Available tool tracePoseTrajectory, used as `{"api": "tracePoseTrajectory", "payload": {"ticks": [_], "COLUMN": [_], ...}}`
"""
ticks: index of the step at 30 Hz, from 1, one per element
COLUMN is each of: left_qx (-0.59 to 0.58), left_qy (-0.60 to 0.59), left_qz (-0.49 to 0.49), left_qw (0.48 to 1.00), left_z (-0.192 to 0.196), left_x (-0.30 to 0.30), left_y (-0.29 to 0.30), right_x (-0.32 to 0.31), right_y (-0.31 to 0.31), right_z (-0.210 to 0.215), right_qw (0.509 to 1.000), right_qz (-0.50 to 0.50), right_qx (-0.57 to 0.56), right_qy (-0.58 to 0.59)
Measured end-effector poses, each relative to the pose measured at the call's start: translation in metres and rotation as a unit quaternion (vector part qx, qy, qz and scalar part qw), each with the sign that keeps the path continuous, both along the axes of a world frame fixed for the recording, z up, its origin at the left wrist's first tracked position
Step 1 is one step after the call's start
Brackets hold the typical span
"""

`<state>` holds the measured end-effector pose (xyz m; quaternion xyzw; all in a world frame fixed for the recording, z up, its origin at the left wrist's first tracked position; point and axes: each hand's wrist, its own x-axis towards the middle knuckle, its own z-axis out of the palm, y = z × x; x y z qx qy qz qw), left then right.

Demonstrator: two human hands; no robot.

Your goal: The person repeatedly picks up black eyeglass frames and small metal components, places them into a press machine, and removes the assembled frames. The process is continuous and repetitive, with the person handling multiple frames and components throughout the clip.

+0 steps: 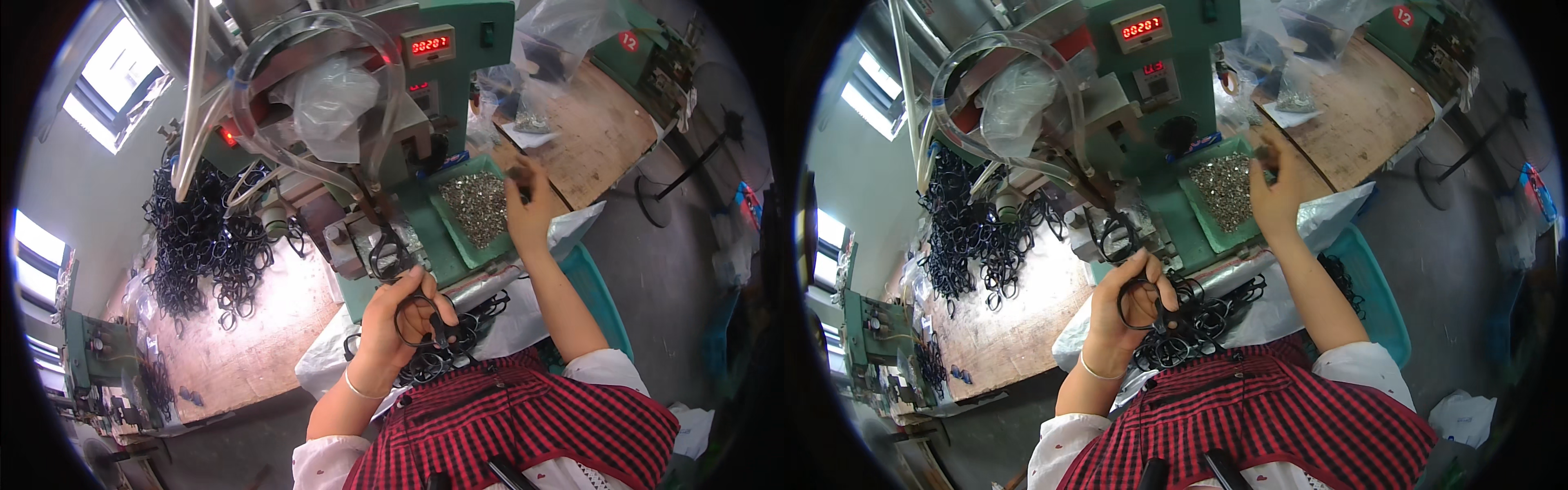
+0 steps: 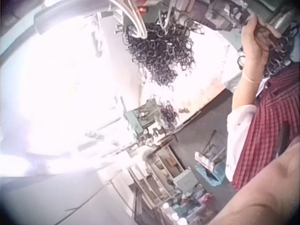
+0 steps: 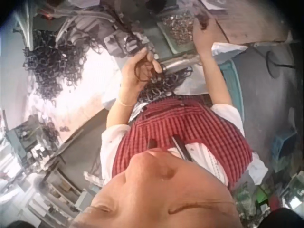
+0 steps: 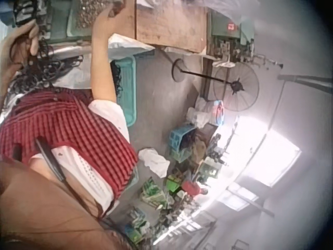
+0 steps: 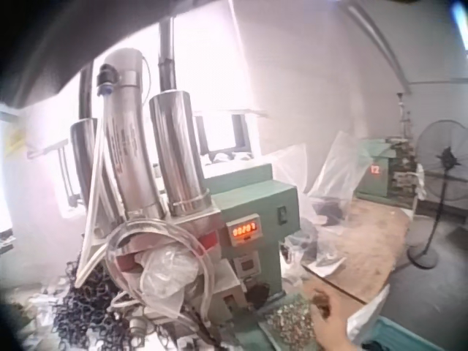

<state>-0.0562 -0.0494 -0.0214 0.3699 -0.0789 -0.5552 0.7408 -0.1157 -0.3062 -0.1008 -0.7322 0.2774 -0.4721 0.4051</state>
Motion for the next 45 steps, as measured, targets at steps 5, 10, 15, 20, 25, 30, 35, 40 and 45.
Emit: {"api": "tracePoseTrajectory", "payload": {"ticks": [5,10,15,20,25,30,35,40,45], "left_qx": [0.005,0.013,-0.029,-0.05,0.242,0.391,0.574,0.537,0.447], "left_qy": [0.039,0.053,0.034,-0.042,-0.405,-0.573,-0.709,-0.641,-0.724], "left_qz": [-0.003,0.029,0.06,0.017,0.388,0.433,0.278,0.381,0.286], "left_qw": [0.999,0.998,0.997,0.998,0.791,0.576,0.302,0.395,0.442], "left_z": [-0.001,-0.006,-0.017,-0.057,-0.038,-0.043,-0.091,-0.173,-0.106], "left_x": [0.004,-0.001,-0.006,-0.015,0.033,0.155,0.28,0.267,0.175], "left_y": [0.004,0.0,0.0,0.06,0.171,0.263,0.256,0.234,0.162], "right_x": [0.005,0.06,0.095,0.111,0.067,0.051,0.04,-0.024,-0.044], "right_y": [0.029,0.031,0.034,0.033,0.03,0.026,0.014,0.018,0.043], "right_z": [0.026,0.002,-0.013,-0.036,0.002,0.026,0.01,0.004,0.029], "right_qw": [0.99,0.871,0.808,0.824,0.909,0.97,0.984,0.992,0.991], "right_qz": [0.056,0.116,0.104,0.122,0.066,0.143,0.141,0.037,0.084], "right_qx": [-0.1,-0.372,-0.427,-0.46,-0.364,-0.002,0.026,-0.029,-0.037], "right_qy": [0.079,0.3,0.391,0.306,0.19,0.196,0.105,0.118,0.1]}}
